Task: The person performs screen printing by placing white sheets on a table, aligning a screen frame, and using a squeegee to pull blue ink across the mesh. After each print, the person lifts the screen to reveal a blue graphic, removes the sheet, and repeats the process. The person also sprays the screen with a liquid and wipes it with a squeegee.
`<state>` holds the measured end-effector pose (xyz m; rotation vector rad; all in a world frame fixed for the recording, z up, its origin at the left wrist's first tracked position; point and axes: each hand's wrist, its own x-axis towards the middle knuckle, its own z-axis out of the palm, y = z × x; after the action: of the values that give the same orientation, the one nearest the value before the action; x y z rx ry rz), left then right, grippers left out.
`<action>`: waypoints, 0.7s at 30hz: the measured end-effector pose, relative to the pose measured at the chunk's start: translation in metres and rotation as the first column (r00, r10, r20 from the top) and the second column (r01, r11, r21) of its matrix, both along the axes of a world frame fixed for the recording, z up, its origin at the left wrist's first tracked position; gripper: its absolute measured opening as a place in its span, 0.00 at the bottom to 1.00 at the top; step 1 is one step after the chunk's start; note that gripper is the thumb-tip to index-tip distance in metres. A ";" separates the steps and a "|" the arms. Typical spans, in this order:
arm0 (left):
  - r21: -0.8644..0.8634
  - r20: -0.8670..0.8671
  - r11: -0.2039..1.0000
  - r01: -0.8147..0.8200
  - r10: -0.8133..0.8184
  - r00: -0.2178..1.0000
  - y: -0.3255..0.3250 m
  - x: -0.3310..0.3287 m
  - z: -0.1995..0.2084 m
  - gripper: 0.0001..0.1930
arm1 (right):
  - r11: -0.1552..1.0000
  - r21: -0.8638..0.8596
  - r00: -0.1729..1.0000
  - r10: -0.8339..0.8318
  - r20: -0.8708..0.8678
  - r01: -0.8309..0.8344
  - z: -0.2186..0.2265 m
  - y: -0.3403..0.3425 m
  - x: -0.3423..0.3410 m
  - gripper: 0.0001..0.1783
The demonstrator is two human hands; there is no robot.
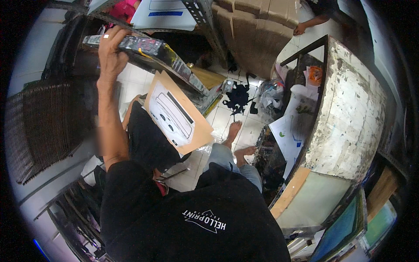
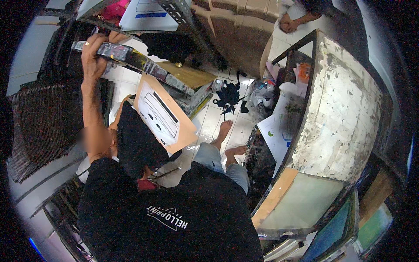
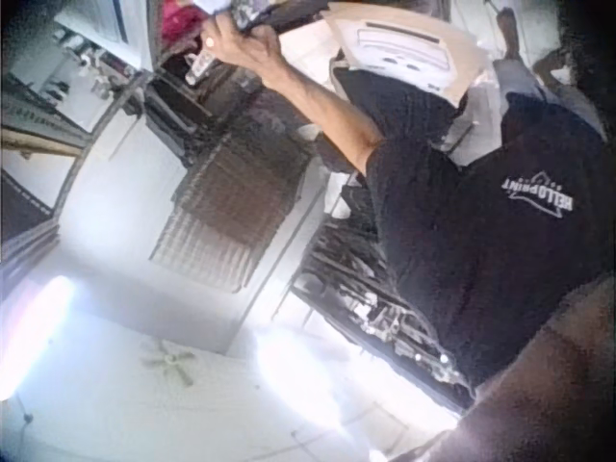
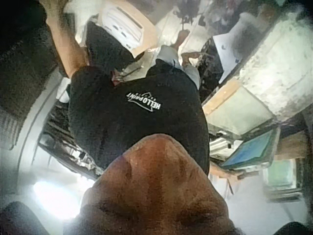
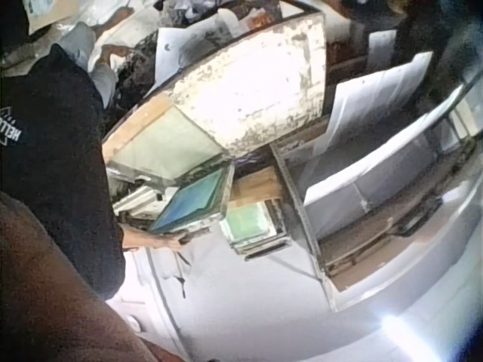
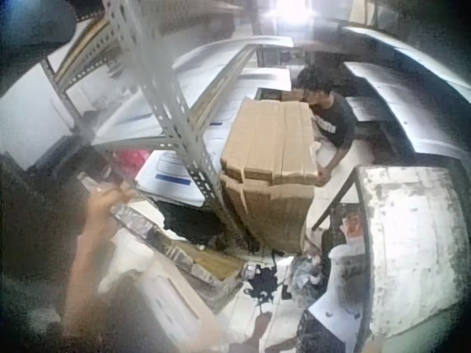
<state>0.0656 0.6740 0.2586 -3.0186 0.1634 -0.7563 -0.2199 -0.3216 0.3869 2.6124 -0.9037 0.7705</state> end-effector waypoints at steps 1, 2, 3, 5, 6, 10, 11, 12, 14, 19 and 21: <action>0.005 0.001 1.000 -0.004 0.004 1.000 -0.009 0.003 0.019 0.20 | 1.000 0.002 1.000 -0.007 -0.003 0.007 -0.002 -0.001 -0.002 0.38; 0.001 0.010 1.000 -0.013 0.013 1.000 -0.014 0.004 0.031 0.20 | 1.000 -0.007 1.000 -0.008 0.001 0.008 -0.001 0.000 -0.003 0.38; -0.006 0.032 1.000 -0.005 0.005 0.999 -0.014 0.004 0.041 0.20 | 1.000 -0.016 1.000 -0.009 0.006 0.010 -0.002 0.002 -0.003 0.38; 0.020 0.104 1.000 -0.007 0.004 0.995 -0.020 0.008 0.060 0.19 | 1.000 -0.025 1.000 -0.014 0.006 0.014 -0.002 0.000 -0.003 0.39; 0.031 0.126 0.999 0.004 -0.007 0.992 -0.025 0.011 0.073 0.19 | 1.000 -0.023 1.000 -0.014 0.005 0.014 -0.005 -0.003 -0.002 0.39; 0.009 0.234 0.999 0.034 -0.035 0.972 -0.043 0.026 0.104 0.19 | 0.999 -0.030 1.000 -0.022 0.000 0.022 -0.013 -0.009 -0.003 0.39; -0.005 0.249 0.999 0.036 -0.033 0.968 -0.047 0.026 0.108 0.19 | 0.999 -0.041 1.000 -0.019 0.002 0.019 -0.013 -0.009 -0.003 0.39; -0.019 0.263 0.999 0.036 -0.030 0.964 -0.051 0.026 0.111 0.18 | 0.999 -0.052 1.000 -0.015 -0.003 0.015 -0.010 -0.013 -0.003 0.39; 0.000 0.305 0.997 0.081 -0.077 0.949 -0.062 0.032 0.121 0.19 | 0.998 -0.059 1.000 -0.012 -0.017 0.011 -0.006 -0.023 -0.006 0.40; 0.007 0.368 0.997 0.080 -0.077 0.926 -0.098 0.042 0.141 0.22 | 0.996 0.014 0.995 -0.092 -0.024 0.092 -0.010 -0.012 0.006 0.37; -0.058 0.399 0.993 0.108 -0.076 0.914 -0.103 0.057 0.134 0.22 | 0.997 -0.038 0.992 -0.071 -0.102 0.067 -0.021 -0.088 -0.035 0.36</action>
<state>0.1222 0.5715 0.3926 -2.8619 0.2702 -1.3930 -0.2551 -0.4092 0.3655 2.5505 -0.9369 0.6216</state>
